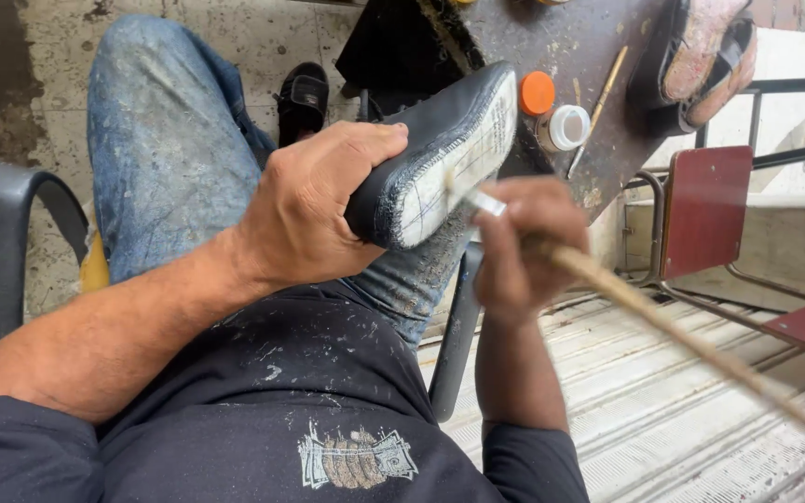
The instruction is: Applying adhesive to a shoe sole using a brush for repair
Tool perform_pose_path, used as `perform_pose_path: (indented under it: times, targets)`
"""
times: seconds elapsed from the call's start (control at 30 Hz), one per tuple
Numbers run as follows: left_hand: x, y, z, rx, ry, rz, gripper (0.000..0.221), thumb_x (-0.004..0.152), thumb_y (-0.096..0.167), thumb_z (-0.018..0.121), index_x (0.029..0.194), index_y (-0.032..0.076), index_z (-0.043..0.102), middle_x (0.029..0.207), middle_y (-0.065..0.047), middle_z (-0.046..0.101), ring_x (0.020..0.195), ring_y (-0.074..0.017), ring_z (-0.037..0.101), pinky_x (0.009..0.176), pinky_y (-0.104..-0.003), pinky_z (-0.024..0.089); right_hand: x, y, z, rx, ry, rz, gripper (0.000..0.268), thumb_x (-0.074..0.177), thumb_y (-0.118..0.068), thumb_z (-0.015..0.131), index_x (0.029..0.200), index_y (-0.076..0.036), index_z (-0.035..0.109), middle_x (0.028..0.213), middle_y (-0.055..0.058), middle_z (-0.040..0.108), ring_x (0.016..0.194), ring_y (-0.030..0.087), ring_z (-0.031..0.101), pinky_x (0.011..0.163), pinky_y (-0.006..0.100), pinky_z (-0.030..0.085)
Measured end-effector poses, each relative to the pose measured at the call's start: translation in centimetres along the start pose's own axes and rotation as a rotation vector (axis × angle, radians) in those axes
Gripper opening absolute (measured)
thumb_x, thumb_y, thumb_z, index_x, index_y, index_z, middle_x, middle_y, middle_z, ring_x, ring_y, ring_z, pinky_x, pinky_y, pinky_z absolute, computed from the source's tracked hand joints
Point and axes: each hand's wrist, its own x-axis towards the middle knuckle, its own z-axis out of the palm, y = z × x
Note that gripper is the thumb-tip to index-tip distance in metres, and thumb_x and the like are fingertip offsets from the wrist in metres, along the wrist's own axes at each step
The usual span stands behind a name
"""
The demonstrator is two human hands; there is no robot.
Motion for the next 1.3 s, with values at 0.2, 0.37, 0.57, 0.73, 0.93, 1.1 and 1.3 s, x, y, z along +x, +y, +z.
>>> perform_pose_path:
  times: [0.2, 0.37, 0.57, 0.73, 0.93, 1.1, 1.3]
  targets:
    - [-2.4, -1.5, 3.5, -0.106, -0.036, -0.045, 0.042, 0.095, 0.013, 0.077, 0.122, -0.014, 0.059, 0.121, -0.033, 0.068, 0.111, -0.0441, 0.072, 0.1, -0.047, 0.062, -0.8, 0.2, -1.1, 0.031, 0.026, 0.214, 0.018, 0.097, -0.004, 0.07, 0.1, -0.007, 0.052, 0.081, 0.011, 0.061, 0.053, 0.02, 0.063, 0.045, 0.024, 0.049]
    - [-3.7, -2.5, 4.2, -0.127, -0.072, -0.077, 0.045, 0.096, 0.017, 0.076, 0.125, -0.012, 0.057, 0.125, -0.031, 0.067, 0.114, -0.0438, 0.072, 0.101, -0.047, 0.061, -1.3, 0.0, -0.6, 0.083, 0.006, 0.221, 0.018, 0.095, 0.003, 0.068, 0.1, -0.007, 0.053, 0.076, 0.009, 0.061, 0.057, 0.018, 0.064, 0.046, 0.023, 0.051]
    - [-4.4, -3.0, 5.5, -0.181, 0.021, -0.225, 0.052, 0.08, 0.02, 0.091, 0.123, 0.0, 0.068, 0.115, -0.017, 0.071, 0.106, -0.041, 0.073, 0.09, -0.049, 0.06, -3.1, -0.4, -1.6, 0.045, -0.003, 0.272, 0.029, 0.085, 0.007, 0.08, 0.09, 0.001, 0.052, 0.071, 0.02, 0.064, 0.053, 0.02, 0.062, 0.051, 0.028, 0.049]
    - [-4.9, -3.1, 5.3, -0.183, 0.015, -0.248, 0.049, 0.083, 0.02, 0.088, 0.123, 0.0, 0.068, 0.114, -0.018, 0.072, 0.105, -0.0416, 0.073, 0.089, -0.049, 0.06, -3.7, 1.8, -4.7, -0.125, 0.004, 0.174, 0.02, 0.093, 0.007, 0.076, 0.093, 0.005, 0.056, 0.076, 0.023, 0.066, 0.056, 0.021, 0.065, 0.053, 0.028, 0.049]
    - [-5.7, -3.4, 4.8, -0.211, 0.059, -0.221, 0.046, 0.087, 0.025, 0.087, 0.12, -0.003, 0.071, 0.113, -0.018, 0.074, 0.101, -0.0396, 0.075, 0.086, -0.046, 0.061, -3.5, 5.1, -6.3, -0.127, 0.008, 0.24, 0.029, 0.087, 0.014, 0.079, 0.086, 0.0, 0.053, 0.072, 0.02, 0.065, 0.06, 0.025, 0.065, 0.061, 0.033, 0.052]
    - [-6.9, -4.3, 3.8, -0.2, 0.014, -0.143, 0.041, 0.09, 0.025, 0.084, 0.113, -0.008, 0.072, 0.113, -0.022, 0.075, 0.096, -0.0381, 0.076, 0.082, -0.044, 0.061, -3.9, 2.7, -5.0, -0.073, -0.081, 0.215, 0.028, 0.079, 0.008, 0.086, 0.077, -0.002, 0.059, 0.076, 0.019, 0.069, 0.068, 0.032, 0.072, 0.064, 0.033, 0.055]
    - [-7.7, -4.4, 2.3, -0.194, -0.03, -0.162, 0.041, 0.086, 0.02, 0.088, 0.11, -0.008, 0.071, 0.11, -0.023, 0.076, 0.095, -0.0416, 0.075, 0.081, -0.045, 0.06, -3.8, 7.3, -8.5, -0.139, 0.005, 0.102, 0.026, 0.091, 0.008, 0.076, 0.086, -0.006, 0.055, 0.086, 0.02, 0.067, 0.076, 0.031, 0.066, 0.071, 0.034, 0.051]
